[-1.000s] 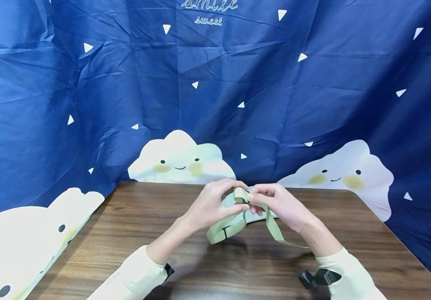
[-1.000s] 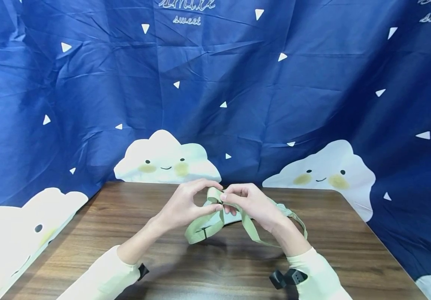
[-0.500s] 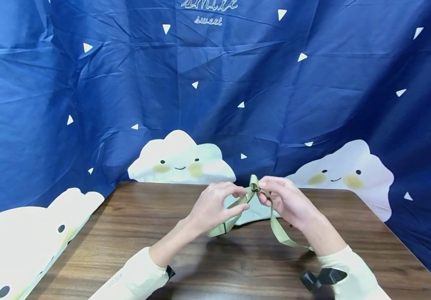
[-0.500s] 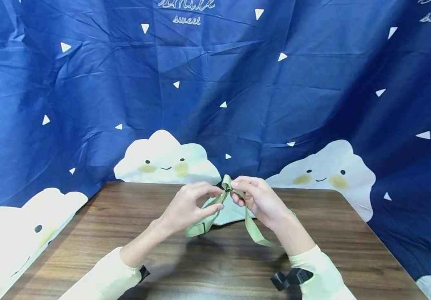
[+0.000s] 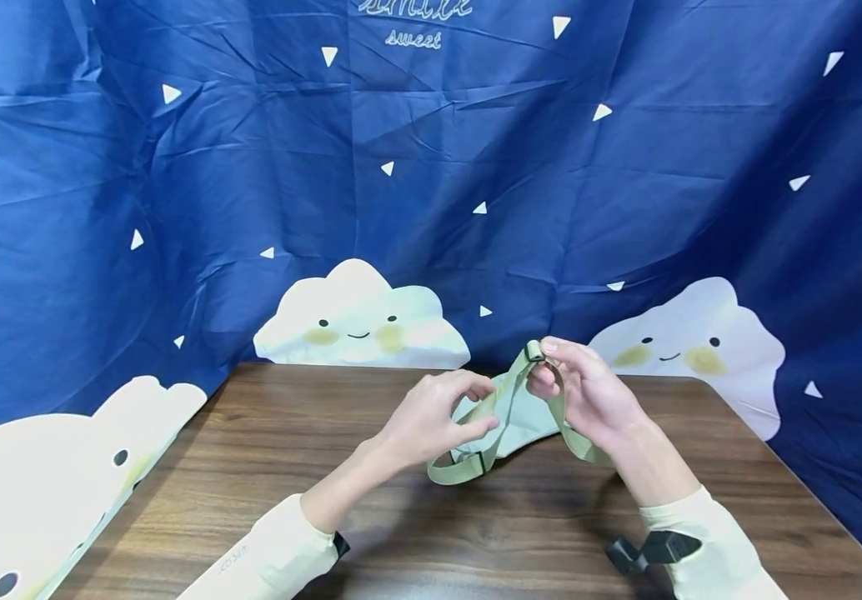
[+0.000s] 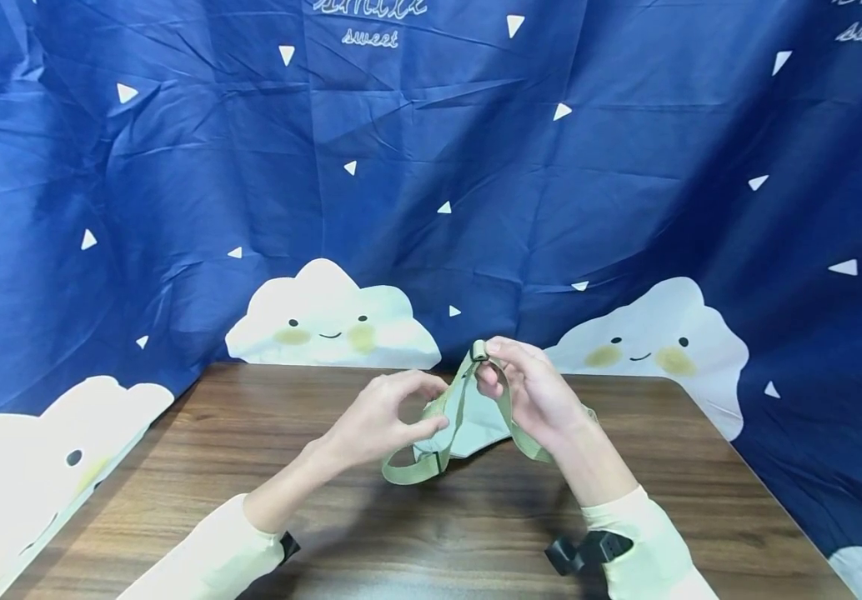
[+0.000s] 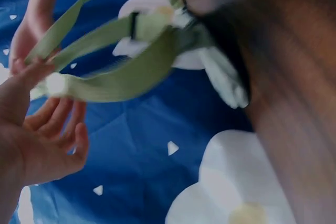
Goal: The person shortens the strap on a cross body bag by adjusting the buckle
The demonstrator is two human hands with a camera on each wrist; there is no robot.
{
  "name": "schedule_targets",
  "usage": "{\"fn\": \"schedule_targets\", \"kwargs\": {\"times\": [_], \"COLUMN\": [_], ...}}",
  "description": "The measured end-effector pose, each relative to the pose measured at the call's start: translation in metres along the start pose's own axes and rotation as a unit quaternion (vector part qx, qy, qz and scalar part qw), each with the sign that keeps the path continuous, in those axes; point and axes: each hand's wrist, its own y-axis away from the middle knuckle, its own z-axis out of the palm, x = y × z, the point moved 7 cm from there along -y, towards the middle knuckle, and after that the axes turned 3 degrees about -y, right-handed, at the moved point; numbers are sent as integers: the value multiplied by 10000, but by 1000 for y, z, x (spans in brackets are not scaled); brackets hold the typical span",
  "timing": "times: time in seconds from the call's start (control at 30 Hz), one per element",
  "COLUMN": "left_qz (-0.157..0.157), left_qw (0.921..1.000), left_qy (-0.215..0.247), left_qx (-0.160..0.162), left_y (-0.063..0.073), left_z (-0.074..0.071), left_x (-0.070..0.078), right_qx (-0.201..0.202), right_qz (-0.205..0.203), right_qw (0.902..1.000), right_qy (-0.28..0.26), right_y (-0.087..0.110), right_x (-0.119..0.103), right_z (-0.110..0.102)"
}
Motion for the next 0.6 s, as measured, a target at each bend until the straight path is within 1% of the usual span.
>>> {"fn": "schedule_targets", "kwargs": {"times": [0.07,0.13,0.2,0.27,0.4,0.5,0.6], "left_qz": [-198,-342,-400,-420,-470,-533,-571], "left_qw": [9990,9958,9915,9880,9807,9706,9596], "left_qy": [97,151,173,202,321,408,337], "left_qx": [-377,-837,-1227,-1475,-1869,-2313,-2734], "left_y": [2,6,10,13,17,21,24], "left_z": [13,27,39,46,53,57,58], "left_x": [-6,-11,-15,-19,-25,-30,-36], "right_qx": [-316,-572,-700,-787,-859,-858,-639], "right_qz": [-138,-290,-404,-481,-617,-741,-854], "right_qw": [9991,9971,9951,9932,9903,9896,9884], "right_qy": [-234,-411,-570,-704,-905,-886,-1078], "right_y": [0,2,5,8,12,15,19], "right_x": [-4,-10,-16,-23,-36,-46,-55], "right_z": [4,6,7,6,5,0,-9]}}
